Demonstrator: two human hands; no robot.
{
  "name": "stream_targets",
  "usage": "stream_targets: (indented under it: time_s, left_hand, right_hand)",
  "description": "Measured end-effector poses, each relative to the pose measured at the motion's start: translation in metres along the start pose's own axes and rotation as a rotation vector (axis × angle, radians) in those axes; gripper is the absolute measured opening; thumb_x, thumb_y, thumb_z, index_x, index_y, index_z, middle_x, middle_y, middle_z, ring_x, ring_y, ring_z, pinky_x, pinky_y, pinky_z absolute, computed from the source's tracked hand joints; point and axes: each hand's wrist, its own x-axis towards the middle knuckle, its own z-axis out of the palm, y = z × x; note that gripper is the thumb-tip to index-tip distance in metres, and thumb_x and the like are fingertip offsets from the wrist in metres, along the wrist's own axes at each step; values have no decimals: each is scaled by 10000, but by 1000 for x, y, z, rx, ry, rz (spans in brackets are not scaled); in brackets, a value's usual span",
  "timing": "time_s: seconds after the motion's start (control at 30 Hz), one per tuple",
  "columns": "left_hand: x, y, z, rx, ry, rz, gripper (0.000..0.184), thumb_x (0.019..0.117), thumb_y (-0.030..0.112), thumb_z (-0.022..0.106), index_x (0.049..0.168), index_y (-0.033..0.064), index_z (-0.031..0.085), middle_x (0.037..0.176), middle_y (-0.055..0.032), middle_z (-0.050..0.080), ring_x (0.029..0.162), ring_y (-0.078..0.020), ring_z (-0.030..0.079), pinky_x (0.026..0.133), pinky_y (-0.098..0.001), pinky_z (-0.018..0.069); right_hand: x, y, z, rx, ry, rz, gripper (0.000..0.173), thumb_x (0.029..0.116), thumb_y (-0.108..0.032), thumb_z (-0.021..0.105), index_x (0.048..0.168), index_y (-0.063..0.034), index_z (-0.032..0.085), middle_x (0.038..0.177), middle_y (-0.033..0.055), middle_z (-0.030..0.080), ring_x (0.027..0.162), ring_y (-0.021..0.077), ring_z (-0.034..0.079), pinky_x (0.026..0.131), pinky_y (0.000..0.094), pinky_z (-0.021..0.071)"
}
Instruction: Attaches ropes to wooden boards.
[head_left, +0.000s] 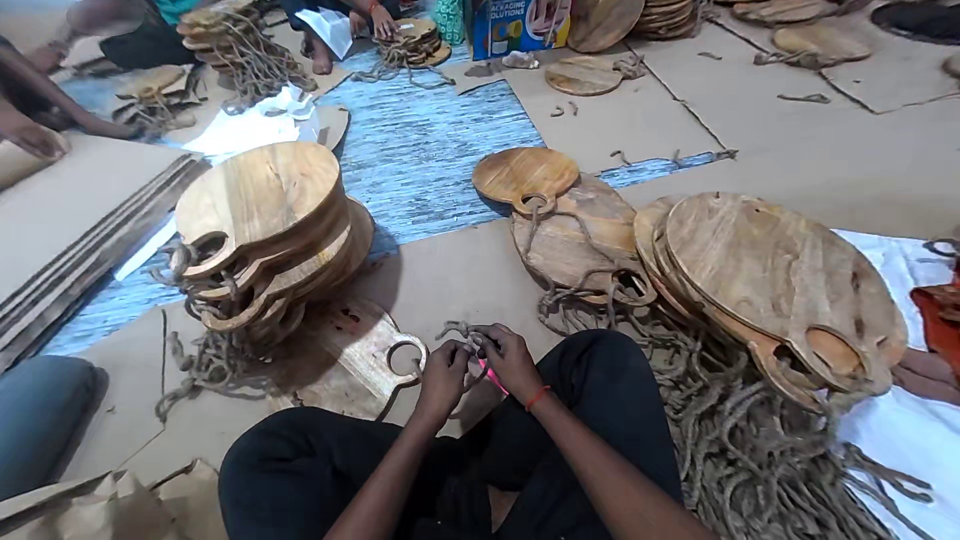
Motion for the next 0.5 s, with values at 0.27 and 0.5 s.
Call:
stream_targets:
  time_s: [0.27, 0.5]
  left_hand:
    - [-3, 1, -2, -21, -63, -23, 399, 1124, 248, 376, 939, 18, 645, 682, 10, 453, 557, -90, 414, 553, -265, 383]
    - [-18, 10, 13, -162, -329, -15, 379, 1115, 209, 389, 1269, -79, 581, 952, -132, 631, 714, -130, 565, 666, -307, 512]
  right_hand:
    - [0, -6, 8, 382, -90, 62, 292, 1053, -108, 468, 1276, -33, 641, 1009, 56, 659, 739, 107, 596, 693, 291, 525]
    - [1, -1, 3, 608, 70, 185, 271, 1085, -185, 404, 1183, -60, 623, 688, -57, 541, 499, 11, 450, 452, 176, 401]
